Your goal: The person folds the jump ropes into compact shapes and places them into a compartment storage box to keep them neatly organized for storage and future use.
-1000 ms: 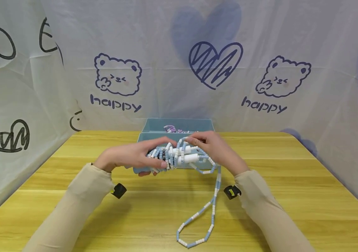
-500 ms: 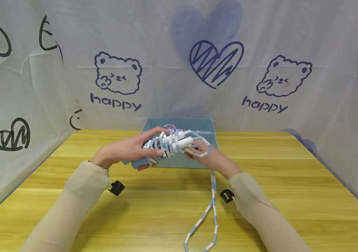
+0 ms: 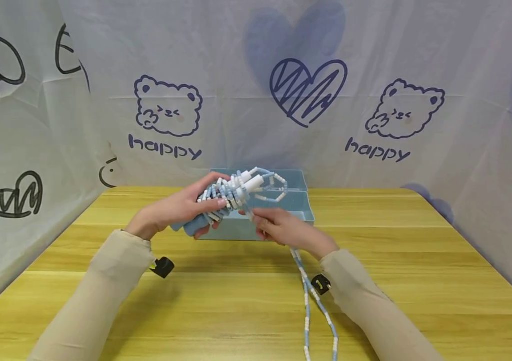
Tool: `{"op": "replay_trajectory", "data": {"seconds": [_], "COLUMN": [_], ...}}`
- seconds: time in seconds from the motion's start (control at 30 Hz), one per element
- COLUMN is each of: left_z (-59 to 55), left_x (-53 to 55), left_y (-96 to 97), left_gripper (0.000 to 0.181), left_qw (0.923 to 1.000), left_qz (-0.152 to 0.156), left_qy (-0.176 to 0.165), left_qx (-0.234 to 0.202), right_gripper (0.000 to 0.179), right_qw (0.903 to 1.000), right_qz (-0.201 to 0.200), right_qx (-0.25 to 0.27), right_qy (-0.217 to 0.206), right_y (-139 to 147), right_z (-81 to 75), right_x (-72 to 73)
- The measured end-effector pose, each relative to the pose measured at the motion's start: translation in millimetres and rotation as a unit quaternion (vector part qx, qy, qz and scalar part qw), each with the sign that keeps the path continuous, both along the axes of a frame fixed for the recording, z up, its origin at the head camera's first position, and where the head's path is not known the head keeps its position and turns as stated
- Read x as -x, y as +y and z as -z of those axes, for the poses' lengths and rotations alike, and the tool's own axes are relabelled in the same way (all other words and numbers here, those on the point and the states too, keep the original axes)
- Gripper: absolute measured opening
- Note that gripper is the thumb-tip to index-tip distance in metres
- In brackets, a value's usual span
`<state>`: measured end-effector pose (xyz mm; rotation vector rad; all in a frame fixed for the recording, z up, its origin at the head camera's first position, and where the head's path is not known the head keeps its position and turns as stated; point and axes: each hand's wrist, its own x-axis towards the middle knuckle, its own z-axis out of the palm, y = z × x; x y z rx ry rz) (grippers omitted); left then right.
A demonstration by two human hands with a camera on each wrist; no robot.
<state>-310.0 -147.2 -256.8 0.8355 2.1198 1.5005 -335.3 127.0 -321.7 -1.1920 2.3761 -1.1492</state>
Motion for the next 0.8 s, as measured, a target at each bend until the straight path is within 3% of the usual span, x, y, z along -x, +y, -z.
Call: {"op": "replay_trajectory", "data": {"seconds": [0.3,0.53,0.8], "left_z": [-2.0,-2.3,-6.4], "left_x": [3.3,7.3,9.6], "left_y": [-6.7,-12.9,-22.9], "left_gripper": [0.058,0.059,0.061], "left_qw": [0.9989,0.9962,0.992], "left_qz": [-0.042,-0.083,-0.122], "left_qy": [0.019,0.028,0.03], "left_qx": [-0.007,0.002,0.001], "right_gripper": [0.045,0.045,0.046], "right_qw": [0.9989,0.9977,0.9942], "right_qz": [-0.019,-0.015,-0.007], "right_qx": [-0.019,-0.053,-0.077], "right_qy": [-0.038,-0.039,-0.075], "right_y": [-1,5,17], "right_z": [-3.4,-18.6,-33.7], "right_x": [-5.0,-9.9,-13.7]}}
